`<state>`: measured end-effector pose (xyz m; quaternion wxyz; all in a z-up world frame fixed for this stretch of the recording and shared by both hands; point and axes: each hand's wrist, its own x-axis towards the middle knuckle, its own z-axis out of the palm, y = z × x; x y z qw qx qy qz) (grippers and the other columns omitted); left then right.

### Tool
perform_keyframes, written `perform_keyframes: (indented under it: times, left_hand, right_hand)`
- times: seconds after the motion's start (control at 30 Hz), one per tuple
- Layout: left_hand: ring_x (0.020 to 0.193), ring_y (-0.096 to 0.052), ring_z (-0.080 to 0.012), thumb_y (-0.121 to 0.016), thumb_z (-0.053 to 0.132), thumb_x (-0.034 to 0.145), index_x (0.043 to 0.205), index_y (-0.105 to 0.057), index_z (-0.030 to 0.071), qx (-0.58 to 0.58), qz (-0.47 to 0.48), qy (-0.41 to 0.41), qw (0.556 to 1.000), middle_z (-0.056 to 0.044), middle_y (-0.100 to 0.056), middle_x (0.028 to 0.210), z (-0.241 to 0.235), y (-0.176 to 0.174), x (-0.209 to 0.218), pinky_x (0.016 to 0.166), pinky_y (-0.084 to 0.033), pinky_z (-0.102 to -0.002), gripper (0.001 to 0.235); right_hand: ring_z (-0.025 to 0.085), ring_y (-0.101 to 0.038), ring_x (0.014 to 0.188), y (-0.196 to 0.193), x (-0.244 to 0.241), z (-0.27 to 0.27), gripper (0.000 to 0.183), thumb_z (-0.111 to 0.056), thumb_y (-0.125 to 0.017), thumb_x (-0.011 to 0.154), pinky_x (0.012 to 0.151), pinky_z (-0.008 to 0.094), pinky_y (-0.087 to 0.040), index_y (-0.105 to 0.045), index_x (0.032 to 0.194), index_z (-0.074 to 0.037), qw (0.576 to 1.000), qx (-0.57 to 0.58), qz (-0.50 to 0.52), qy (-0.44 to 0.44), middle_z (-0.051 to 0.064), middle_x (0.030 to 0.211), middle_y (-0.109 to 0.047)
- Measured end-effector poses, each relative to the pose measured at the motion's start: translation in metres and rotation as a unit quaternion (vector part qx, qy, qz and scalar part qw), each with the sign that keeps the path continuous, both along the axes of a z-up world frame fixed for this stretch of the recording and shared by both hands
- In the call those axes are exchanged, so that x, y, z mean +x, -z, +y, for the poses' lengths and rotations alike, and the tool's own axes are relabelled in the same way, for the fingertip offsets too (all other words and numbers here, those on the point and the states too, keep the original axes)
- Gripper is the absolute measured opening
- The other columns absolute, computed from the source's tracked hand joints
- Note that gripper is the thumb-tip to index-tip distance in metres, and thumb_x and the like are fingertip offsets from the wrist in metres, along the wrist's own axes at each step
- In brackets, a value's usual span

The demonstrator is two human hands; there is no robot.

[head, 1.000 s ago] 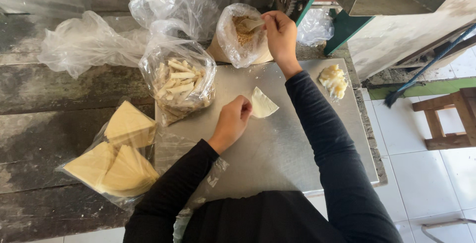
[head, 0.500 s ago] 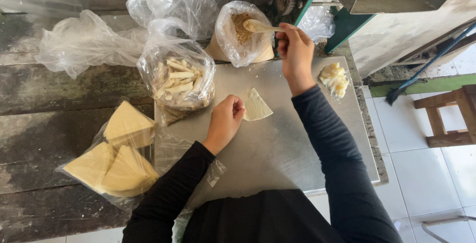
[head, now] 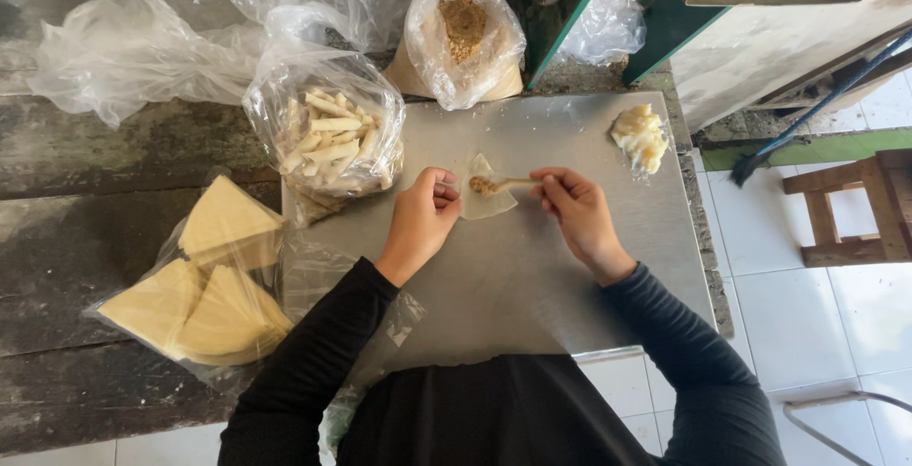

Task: The person folds triangular wrappers, scoops a grainy filling into each, and seals them into small packets. They then separate a stack of flat triangular sheets and place them on the table.

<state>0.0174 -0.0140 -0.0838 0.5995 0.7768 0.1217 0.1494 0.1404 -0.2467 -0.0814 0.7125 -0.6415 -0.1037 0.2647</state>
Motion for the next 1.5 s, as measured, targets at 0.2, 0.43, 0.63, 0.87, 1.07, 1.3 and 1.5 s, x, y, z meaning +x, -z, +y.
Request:
perform_keyframes:
  times: [0.2, 0.43, 0.63, 0.87, 1.07, 1.3, 1.5]
  left_hand:
    - [0.081, -0.075, -0.0172, -0.072, 0.002, 0.087, 0.114, -0.060, 0.000, -0.014, 0.011, 0.000, 1.000, -0.010, -0.074, 0.092, 0.001, -0.001, -0.001, 0.071, -0.061, -0.029, 0.030]
    - [0.082, -0.075, -0.0172, -0.072, 0.003, 0.087, 0.114, -0.060, -0.001, -0.020, 0.004, 0.004, 1.000, -0.010, -0.074, 0.093, 0.003, 0.000, 0.000, 0.073, -0.061, -0.029, 0.029]
    - [0.083, -0.075, -0.0168, -0.072, 0.004, 0.089, 0.114, -0.060, -0.001, -0.013, 0.001, 0.009, 1.000, -0.010, -0.074, 0.093, 0.003, -0.003, -0.001, 0.073, -0.061, -0.029, 0.028]
    - [0.082, -0.075, -0.0166, -0.066, 0.008, 0.096, 0.114, -0.060, -0.001, -0.026, 0.025, 0.000, 0.999, -0.010, -0.074, 0.092, 0.000, -0.004, 0.001, 0.069, -0.059, -0.028, 0.021]
    - [0.085, -0.076, -0.0175, -0.060, 0.000, 0.094, 0.112, -0.060, -0.001, 0.021, -0.057, 0.014, 0.998, -0.011, -0.074, 0.096, -0.006, -0.006, -0.002, 0.072, -0.059, -0.029, 0.018]
    - [0.083, -0.073, -0.0257, -0.070, 0.000, 0.089, 0.105, -0.062, 0.003, 0.158, -0.113, 0.010, 0.981, -0.013, -0.070, 0.099, -0.013, -0.013, -0.006, 0.072, -0.058, -0.034, 0.017]
    - [0.083, -0.071, -0.0280, -0.073, 0.005, 0.090, 0.100, -0.064, 0.003, 0.187, -0.117, 0.014, 0.975, -0.013, -0.068, 0.098, -0.013, -0.014, -0.005, 0.071, -0.057, -0.037, 0.014]
  right_hand:
    - [0.006, -0.057, 0.083, 0.011, -0.019, -0.008, 0.018, -0.001, -0.058, 0.105, 0.079, 0.020, -0.051, -0.072, 0.117, -0.002, 0.976, -0.052, -0.207, -0.048, 0.002, 0.099, -0.072]
    - [0.016, -0.072, 0.092, -0.013, -0.027, -0.025, 0.033, 0.014, -0.063, 0.090, 0.081, 0.026, -0.060, -0.075, 0.112, -0.006, 0.870, -0.169, -0.455, -0.086, 0.007, 0.110, -0.074]
    - [0.016, -0.073, 0.091, -0.020, -0.033, -0.040, 0.030, 0.012, -0.065, 0.091, 0.081, 0.025, -0.061, -0.075, 0.113, -0.006, 0.860, -0.183, -0.470, -0.080, 0.007, 0.110, -0.074]
    - [0.013, -0.069, 0.093, -0.035, -0.023, -0.031, 0.017, 0.006, -0.057, 0.105, 0.082, 0.026, -0.059, -0.068, 0.115, -0.001, 0.900, -0.092, -0.425, 0.021, 0.011, 0.114, -0.072]
    - [0.011, -0.066, 0.092, -0.080, 0.017, 0.041, 0.017, -0.001, -0.054, 0.112, 0.083, 0.025, -0.055, -0.066, 0.124, 0.001, 0.878, -0.031, -0.467, 0.097, 0.009, 0.107, -0.068]
    - [0.040, -0.055, 0.117, -0.124, 0.023, 0.100, 0.063, -0.004, -0.074, 0.095, 0.100, 0.046, -0.046, -0.047, 0.151, 0.003, 0.735, -0.177, -0.655, -0.003, 0.025, 0.133, -0.054]
    - [0.037, -0.057, 0.112, -0.088, -0.019, 0.068, 0.034, -0.011, -0.074, 0.095, 0.097, 0.045, -0.045, -0.060, 0.126, -0.004, 0.762, -0.256, -0.595, -0.020, 0.016, 0.122, -0.060]
